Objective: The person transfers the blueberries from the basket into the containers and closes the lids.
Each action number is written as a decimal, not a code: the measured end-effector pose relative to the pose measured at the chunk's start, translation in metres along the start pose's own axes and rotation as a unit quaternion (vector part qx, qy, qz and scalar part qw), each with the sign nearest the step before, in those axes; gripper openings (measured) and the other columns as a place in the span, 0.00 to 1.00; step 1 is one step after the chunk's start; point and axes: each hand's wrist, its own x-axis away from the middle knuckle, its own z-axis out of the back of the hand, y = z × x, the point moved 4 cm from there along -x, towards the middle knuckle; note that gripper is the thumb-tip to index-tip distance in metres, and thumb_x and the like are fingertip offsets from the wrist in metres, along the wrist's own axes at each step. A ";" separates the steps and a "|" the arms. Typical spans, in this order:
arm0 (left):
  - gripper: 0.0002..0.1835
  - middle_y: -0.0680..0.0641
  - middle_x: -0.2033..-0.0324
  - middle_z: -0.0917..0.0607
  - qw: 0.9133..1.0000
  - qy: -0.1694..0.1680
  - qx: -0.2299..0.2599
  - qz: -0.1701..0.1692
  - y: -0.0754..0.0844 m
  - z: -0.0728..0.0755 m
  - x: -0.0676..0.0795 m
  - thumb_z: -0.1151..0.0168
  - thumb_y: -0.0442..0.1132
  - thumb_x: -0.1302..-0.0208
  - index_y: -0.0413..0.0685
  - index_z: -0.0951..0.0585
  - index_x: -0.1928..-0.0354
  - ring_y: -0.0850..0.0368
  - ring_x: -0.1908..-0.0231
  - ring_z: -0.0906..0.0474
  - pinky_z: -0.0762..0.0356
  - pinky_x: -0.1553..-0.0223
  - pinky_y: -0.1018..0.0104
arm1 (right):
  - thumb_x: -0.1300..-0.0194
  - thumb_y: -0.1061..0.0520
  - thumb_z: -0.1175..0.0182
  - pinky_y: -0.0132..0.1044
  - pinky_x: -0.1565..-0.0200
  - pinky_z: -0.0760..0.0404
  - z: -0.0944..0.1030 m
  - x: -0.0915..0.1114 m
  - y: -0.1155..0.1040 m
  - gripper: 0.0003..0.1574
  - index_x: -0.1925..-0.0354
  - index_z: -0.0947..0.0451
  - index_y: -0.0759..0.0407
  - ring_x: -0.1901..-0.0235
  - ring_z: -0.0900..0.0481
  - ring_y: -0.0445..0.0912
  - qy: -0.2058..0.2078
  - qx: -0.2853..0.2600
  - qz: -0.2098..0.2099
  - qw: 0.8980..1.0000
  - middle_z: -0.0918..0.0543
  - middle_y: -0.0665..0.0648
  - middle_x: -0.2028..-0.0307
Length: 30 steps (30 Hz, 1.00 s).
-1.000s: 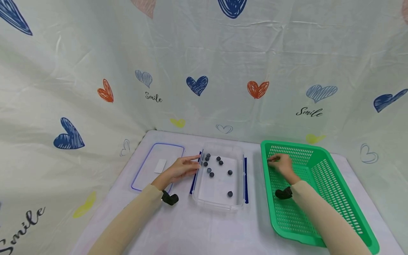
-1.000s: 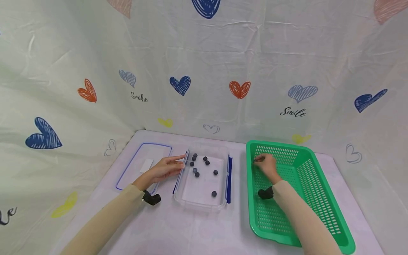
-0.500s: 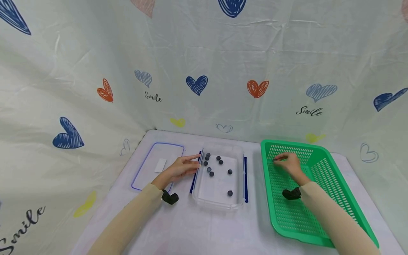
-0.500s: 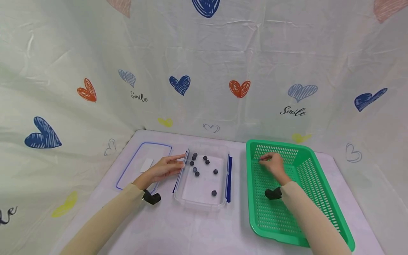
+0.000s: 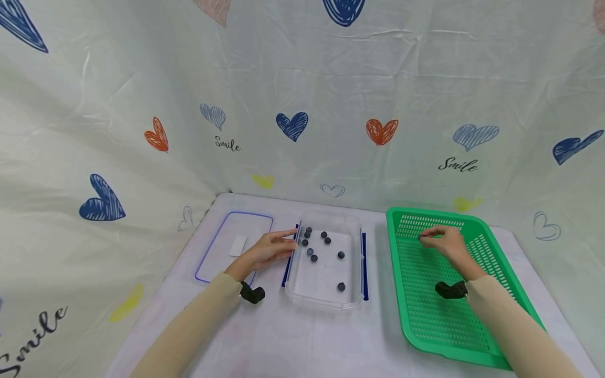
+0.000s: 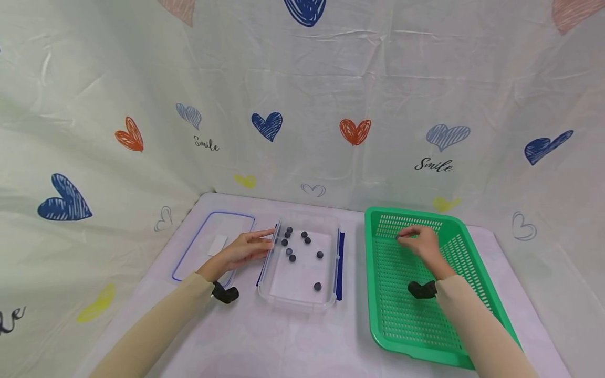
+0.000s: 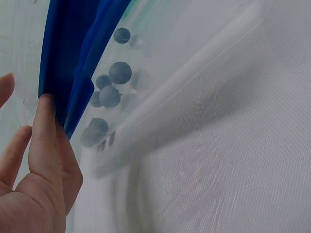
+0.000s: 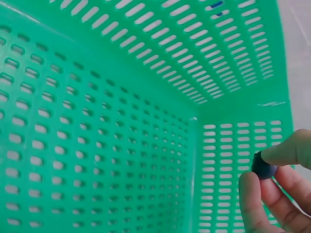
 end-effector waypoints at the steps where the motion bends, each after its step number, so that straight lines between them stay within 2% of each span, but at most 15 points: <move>1: 0.32 0.38 0.44 0.21 1.000 0.000 -0.001 0.000 0.000 0.000 0.000 0.35 0.31 0.33 0.47 0.30 0.28 0.41 0.40 0.24 0.19 0.46 0.61 | 0.32 0.58 0.35 0.58 0.53 0.17 0.002 0.001 0.000 0.18 0.52 0.19 0.73 0.60 0.19 0.51 0.002 -0.004 -0.003 1.000 0.19 0.69 0.55; 4: 0.32 0.37 0.42 0.22 1.000 0.001 -0.003 0.003 0.000 0.000 0.001 0.35 0.31 0.33 0.47 0.30 0.28 0.43 0.41 0.24 0.20 0.46 0.62 | 0.32 0.57 0.35 0.58 0.52 0.18 0.008 0.004 0.000 0.19 0.51 0.19 0.73 0.62 0.20 0.46 0.010 -0.012 -0.014 1.000 0.19 0.68 0.54; 11: 0.33 0.35 0.40 0.24 1.000 -0.003 -0.011 0.001 -0.001 0.001 0.002 0.33 0.33 0.34 0.47 0.31 0.28 0.50 0.46 0.20 0.19 0.46 0.62 | 0.31 0.54 0.36 0.59 0.46 0.22 0.021 0.012 -0.005 0.24 0.47 0.22 0.74 0.55 0.25 0.44 0.009 -0.040 -0.021 0.999 0.23 0.69 0.48; 15: 0.33 0.34 0.38 0.25 1.000 -0.005 -0.008 0.001 -0.002 0.001 0.002 0.33 0.33 0.34 0.47 0.31 0.28 0.50 0.45 0.20 0.19 0.46 0.62 | 0.31 0.53 0.35 0.50 0.49 0.18 0.029 0.015 -0.009 0.26 0.46 0.22 0.74 0.60 0.24 0.32 0.004 -0.043 -0.016 0.999 0.18 0.59 0.52; 18: 0.33 0.33 0.38 0.26 1.000 -0.008 -0.009 0.000 -0.003 0.000 0.002 0.33 0.34 0.34 0.47 0.31 0.28 0.48 0.44 0.21 0.19 0.46 0.63 | 0.31 0.53 0.35 0.40 0.54 0.17 0.034 0.017 -0.011 0.26 0.45 0.22 0.73 0.63 0.24 0.29 -0.002 -0.041 -0.015 0.999 0.18 0.50 0.56; 23: 0.33 0.34 0.39 0.25 1.000 -0.006 -0.011 -0.005 -0.001 -0.001 0.001 0.34 0.33 0.33 0.47 0.31 0.28 0.46 0.42 0.23 0.20 0.46 0.62 | 0.30 0.52 0.36 0.31 0.56 0.19 0.040 0.021 -0.015 0.26 0.45 0.22 0.73 0.62 0.23 0.30 -0.009 -0.043 -0.011 0.999 0.19 0.44 0.58; 30: 0.32 0.35 0.41 0.23 1.000 -0.004 -0.013 -0.005 0.000 -0.001 0.000 0.34 0.33 0.33 0.47 0.31 0.28 0.47 0.43 0.22 0.20 0.45 0.62 | 0.32 0.54 0.34 0.27 0.58 0.18 0.043 0.026 -0.025 0.25 0.47 0.22 0.74 0.62 0.21 0.31 -0.012 -0.069 0.001 0.998 0.19 0.41 0.60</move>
